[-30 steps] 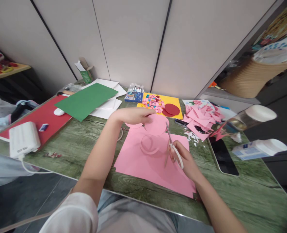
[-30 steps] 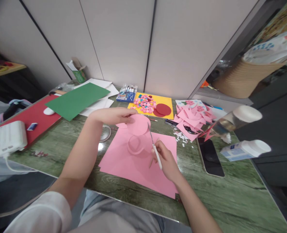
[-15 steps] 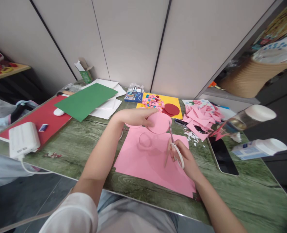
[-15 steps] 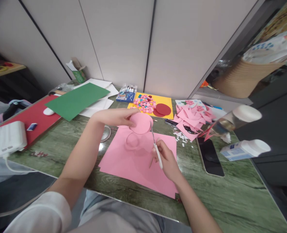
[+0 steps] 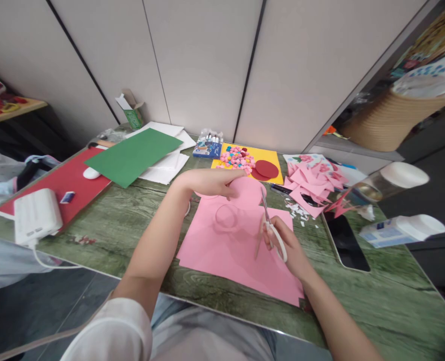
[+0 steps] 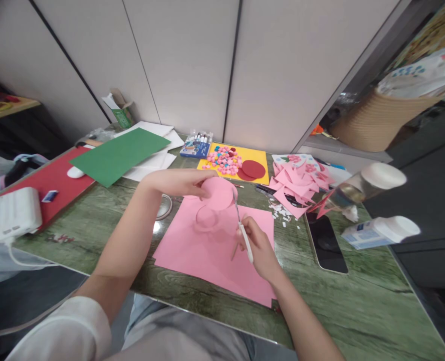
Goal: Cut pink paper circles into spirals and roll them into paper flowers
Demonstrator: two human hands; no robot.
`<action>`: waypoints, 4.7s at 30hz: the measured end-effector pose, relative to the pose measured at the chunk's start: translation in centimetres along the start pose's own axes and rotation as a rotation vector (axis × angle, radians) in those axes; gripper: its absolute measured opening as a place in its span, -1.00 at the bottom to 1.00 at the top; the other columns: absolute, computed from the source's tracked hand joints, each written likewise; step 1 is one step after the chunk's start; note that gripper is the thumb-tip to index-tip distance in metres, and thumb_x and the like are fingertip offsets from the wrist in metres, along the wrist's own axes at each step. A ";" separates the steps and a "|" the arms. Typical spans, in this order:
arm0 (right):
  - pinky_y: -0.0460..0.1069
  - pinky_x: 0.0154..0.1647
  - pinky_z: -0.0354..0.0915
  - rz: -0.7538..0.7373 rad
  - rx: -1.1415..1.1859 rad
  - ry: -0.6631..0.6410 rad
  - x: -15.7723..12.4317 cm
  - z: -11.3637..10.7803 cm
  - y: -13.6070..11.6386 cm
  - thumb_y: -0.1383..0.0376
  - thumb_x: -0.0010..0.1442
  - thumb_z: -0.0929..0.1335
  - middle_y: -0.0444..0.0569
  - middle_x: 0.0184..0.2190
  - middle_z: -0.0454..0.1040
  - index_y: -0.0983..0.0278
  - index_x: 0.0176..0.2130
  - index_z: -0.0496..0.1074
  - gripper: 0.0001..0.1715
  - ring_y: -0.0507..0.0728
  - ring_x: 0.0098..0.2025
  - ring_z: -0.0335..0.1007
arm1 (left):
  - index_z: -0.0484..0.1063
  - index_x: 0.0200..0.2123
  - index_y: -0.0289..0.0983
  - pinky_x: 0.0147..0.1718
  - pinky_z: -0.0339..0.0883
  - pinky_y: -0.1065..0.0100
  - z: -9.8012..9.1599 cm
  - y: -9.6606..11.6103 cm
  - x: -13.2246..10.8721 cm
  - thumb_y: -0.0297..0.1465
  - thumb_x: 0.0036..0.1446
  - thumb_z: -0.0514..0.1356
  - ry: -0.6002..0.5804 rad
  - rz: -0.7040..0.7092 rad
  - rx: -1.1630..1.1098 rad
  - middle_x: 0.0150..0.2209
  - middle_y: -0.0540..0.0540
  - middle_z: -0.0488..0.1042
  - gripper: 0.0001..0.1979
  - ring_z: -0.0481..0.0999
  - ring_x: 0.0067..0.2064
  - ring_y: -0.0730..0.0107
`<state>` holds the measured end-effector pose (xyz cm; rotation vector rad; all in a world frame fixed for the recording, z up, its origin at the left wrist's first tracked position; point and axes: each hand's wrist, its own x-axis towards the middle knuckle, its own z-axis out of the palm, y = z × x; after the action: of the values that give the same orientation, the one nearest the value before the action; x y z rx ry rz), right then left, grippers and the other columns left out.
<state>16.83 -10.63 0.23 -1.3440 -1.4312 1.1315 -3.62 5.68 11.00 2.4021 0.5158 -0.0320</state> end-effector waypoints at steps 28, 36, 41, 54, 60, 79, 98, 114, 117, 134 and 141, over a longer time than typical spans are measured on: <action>-0.05 -0.45 0.11 0.016 0.000 -0.026 0.2 -0.1 0.1 0.10 0.23 0.19 -0.20 -0.53 0.18 0.21 -0.37 0.16 -0.75 0.01 -0.52 0.11 | 0.21 -0.09 -0.28 -0.27 0.17 0.44 0.2 -0.5 0.0 -0.36 0.12 -0.06 -0.053 -0.015 0.012 -0.21 -0.06 0.34 -0.72 0.31 -0.21 0.43; -0.06 -0.45 0.11 0.041 -0.006 -0.040 0.1 -0.2 0.1 0.11 0.21 0.22 -0.21 -0.54 0.19 0.20 -0.36 0.17 -0.77 0.01 -0.53 0.10 | 0.17 -0.35 -0.28 -0.40 0.15 0.45 -0.3 -0.4 -0.3 -0.40 0.10 -0.04 -0.006 -0.001 -0.029 -0.37 -0.04 0.28 -0.93 0.32 -0.33 0.46; -0.07 -0.46 0.09 0.064 0.006 -0.046 0.0 -0.1 0.2 0.13 0.21 0.23 -0.22 -0.56 0.19 0.20 -0.37 0.16 -0.79 0.00 -0.53 0.10 | 0.13 -0.39 -0.27 -0.43 0.10 0.44 -0.5 -0.5 -0.5 -0.38 0.09 -0.03 0.033 0.001 0.005 -0.41 -0.02 0.22 -0.92 0.25 -0.39 0.48; -0.06 -0.46 0.11 0.032 -0.002 -0.039 0.2 -0.2 0.0 0.14 0.23 0.21 -0.23 -0.56 0.18 0.21 -0.37 0.15 -0.79 -0.01 -0.55 0.12 | 0.15 -0.34 -0.28 -0.43 0.08 0.44 -0.1 -0.3 -0.1 -0.39 0.01 0.05 0.050 -0.002 0.026 -0.34 -0.03 0.24 -0.87 0.21 -0.37 0.48; -0.05 -0.42 0.10 0.005 0.001 -0.040 0.0 -0.2 0.1 0.13 0.24 0.19 -0.22 -0.55 0.17 0.21 -0.36 0.14 -0.78 0.00 -0.52 0.11 | 0.20 -0.13 -0.26 -0.36 0.12 0.44 0.2 0.2 0.0 -0.39 0.01 0.01 -0.044 -0.027 -0.009 -0.23 -0.05 0.32 -0.71 0.28 -0.29 0.44; -0.06 -0.46 0.10 0.034 0.000 -0.053 0.0 -0.2 0.3 0.17 0.23 0.22 -0.24 -0.55 0.18 0.21 -0.36 0.17 -0.81 -0.02 -0.54 0.12 | 0.15 -0.37 -0.28 -0.43 0.12 0.45 -0.3 -0.6 -0.5 -0.38 0.07 -0.01 -0.002 -0.002 -0.023 -0.36 -0.04 0.29 -0.92 0.37 -0.30 0.43; -0.05 -0.42 0.13 0.008 -0.035 -0.012 0.0 0.1 -0.2 0.13 0.25 0.17 -0.20 -0.53 0.18 0.21 -0.36 0.15 -0.77 0.01 -0.50 0.12 | 0.21 -0.25 -0.30 -0.37 0.16 0.43 0.3 -0.4 0.3 -0.39 0.10 -0.04 -0.073 0.003 -0.022 -0.28 -0.09 0.36 -0.84 0.37 -0.28 0.43; -0.07 -0.46 0.13 0.049 -0.003 -0.032 0.1 0.1 0.3 0.11 0.22 0.21 -0.23 -0.56 0.19 0.21 -0.35 0.18 -0.77 -0.01 -0.54 0.13 | 0.18 -0.34 -0.29 -0.39 0.16 0.44 -0.2 -0.6 -0.2 -0.38 0.12 -0.04 -0.025 -0.010 -0.069 -0.32 -0.06 0.29 -0.90 0.39 -0.28 0.42; -0.07 -0.47 0.14 0.057 -0.002 -0.028 0.0 0.1 0.2 0.10 0.21 0.21 -0.22 -0.55 0.19 0.21 -0.35 0.17 -0.76 -0.01 -0.54 0.14 | 0.23 -0.26 -0.30 -0.35 0.18 0.43 -0.1 -0.5 -0.1 -0.39 0.12 -0.05 -0.045 -0.022 -0.058 -0.27 -0.08 0.34 -0.85 0.39 -0.26 0.42; -0.06 -0.44 0.13 0.029 -0.021 -0.026 0.0 0.0 0.1 0.11 0.24 0.19 -0.22 -0.55 0.18 0.21 -0.36 0.15 -0.76 0.00 -0.52 0.12 | 0.26 -0.21 -0.29 -0.34 0.16 0.42 0.1 -0.7 0.2 -0.36 0.13 -0.06 -0.042 0.000 -0.050 -0.28 -0.07 0.34 -0.79 0.35 -0.28 0.43; -0.06 -0.45 0.12 0.050 -0.028 -0.040 0.0 0.0 0.1 0.10 0.22 0.21 -0.22 -0.55 0.20 0.21 -0.36 0.16 -0.76 0.00 -0.54 0.14 | 0.22 -0.35 -0.28 -0.39 0.11 0.41 -0.2 -0.9 -0.2 -0.33 0.14 -0.06 -0.006 0.001 -0.051 -0.37 -0.05 0.25 -0.84 0.31 -0.32 0.43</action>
<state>16.88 -10.61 0.11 -1.3913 -1.4541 1.1802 -4.21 6.36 10.64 2.3515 0.5069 -0.0249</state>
